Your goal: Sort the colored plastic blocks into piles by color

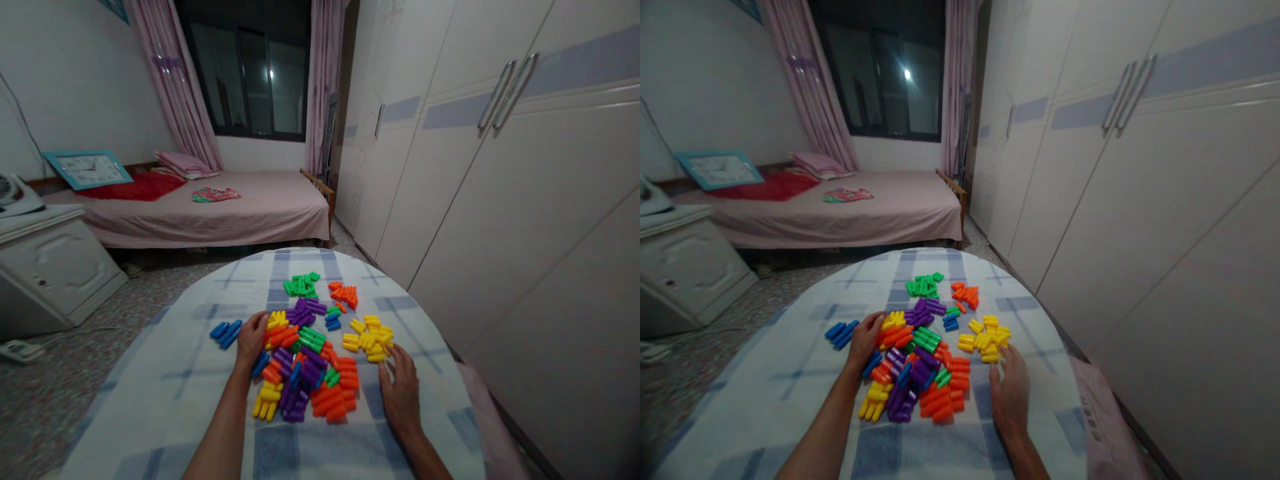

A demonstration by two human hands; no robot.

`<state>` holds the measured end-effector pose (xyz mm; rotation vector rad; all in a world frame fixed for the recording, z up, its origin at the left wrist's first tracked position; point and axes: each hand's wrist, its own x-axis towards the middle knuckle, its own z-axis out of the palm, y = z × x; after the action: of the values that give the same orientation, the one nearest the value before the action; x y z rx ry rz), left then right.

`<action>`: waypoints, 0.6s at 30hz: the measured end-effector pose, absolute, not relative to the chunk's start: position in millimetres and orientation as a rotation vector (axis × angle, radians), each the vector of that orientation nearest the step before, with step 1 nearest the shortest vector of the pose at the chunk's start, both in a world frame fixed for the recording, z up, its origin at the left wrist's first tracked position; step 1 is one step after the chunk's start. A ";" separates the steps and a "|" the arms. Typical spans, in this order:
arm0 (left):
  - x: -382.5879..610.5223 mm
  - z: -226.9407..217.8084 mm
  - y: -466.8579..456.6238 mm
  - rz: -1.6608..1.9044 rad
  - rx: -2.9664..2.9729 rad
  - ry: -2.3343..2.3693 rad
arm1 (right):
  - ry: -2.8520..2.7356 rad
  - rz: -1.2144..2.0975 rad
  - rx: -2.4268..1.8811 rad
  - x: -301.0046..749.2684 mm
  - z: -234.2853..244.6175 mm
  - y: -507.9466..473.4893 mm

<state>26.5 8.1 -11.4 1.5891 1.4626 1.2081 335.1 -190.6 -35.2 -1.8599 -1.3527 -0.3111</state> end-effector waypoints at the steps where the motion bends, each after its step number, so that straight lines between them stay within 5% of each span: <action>1: 27.4 -9.0 6.9 1.196 1.621 1.493 | -1.321 -0.290 -1.871 335.8 -36.3 -189.2; 18: 77.7 34.0 -97.2 1.040 2.366 1.451 | -1.283 -0.177 -1.981 325.7 -17.6 -183.3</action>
<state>77.7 -97.2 34.0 2.3656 1.4510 1.0397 325.7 -183.3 -17.6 -1.9812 -1.2825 -0.1770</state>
